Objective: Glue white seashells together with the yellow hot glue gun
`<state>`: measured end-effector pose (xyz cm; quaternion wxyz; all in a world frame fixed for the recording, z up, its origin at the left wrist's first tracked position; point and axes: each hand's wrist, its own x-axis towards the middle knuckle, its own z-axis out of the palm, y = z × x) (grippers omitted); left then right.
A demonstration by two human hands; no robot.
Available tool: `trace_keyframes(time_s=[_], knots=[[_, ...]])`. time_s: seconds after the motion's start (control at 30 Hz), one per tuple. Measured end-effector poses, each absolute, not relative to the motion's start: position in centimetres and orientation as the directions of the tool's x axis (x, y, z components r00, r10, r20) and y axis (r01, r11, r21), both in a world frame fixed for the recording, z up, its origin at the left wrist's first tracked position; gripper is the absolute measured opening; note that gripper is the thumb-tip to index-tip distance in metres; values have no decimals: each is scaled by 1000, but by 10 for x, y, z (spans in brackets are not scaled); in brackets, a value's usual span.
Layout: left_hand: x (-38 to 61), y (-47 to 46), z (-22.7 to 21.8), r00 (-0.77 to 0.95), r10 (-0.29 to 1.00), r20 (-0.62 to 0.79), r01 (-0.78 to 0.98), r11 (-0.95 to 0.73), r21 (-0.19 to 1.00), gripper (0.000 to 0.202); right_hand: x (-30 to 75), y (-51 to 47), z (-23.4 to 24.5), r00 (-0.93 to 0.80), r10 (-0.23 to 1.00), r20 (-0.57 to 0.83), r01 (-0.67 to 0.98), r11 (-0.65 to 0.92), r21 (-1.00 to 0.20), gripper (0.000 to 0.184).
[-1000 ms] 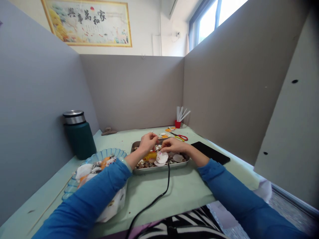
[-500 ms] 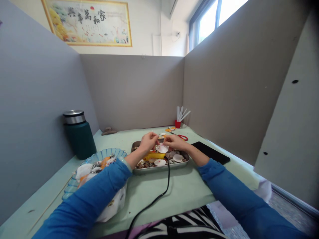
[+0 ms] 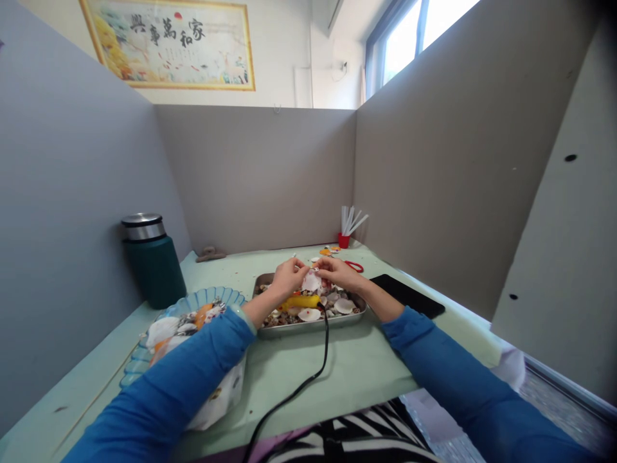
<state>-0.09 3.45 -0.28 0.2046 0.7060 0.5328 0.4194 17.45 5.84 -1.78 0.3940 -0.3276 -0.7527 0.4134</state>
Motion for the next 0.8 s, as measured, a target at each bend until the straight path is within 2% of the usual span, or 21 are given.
trace_keyframes(time_s=[0.23,0.43,0.5,0.67,0.8], knots=[[-2,33,0,23,922,387,665,-304,682,17,177,61,-20,-526,788,321,101,432,-896,27],[-5,30,4,18,897,441,739,-309,598,21,178,61,-19,-524,788,323,87,426,-900,25],[-4,30,3,52,909,413,705,-326,630,21,178,61,-19,-517,796,315,98,421,-902,24],[-2,30,-3,191,966,176,511,-251,822,33,177,59,-18,-532,785,318,95,428,-899,25],[-3,31,-5,217,961,171,472,-257,843,33,176,58,-18,-516,785,344,91,449,-889,29]])
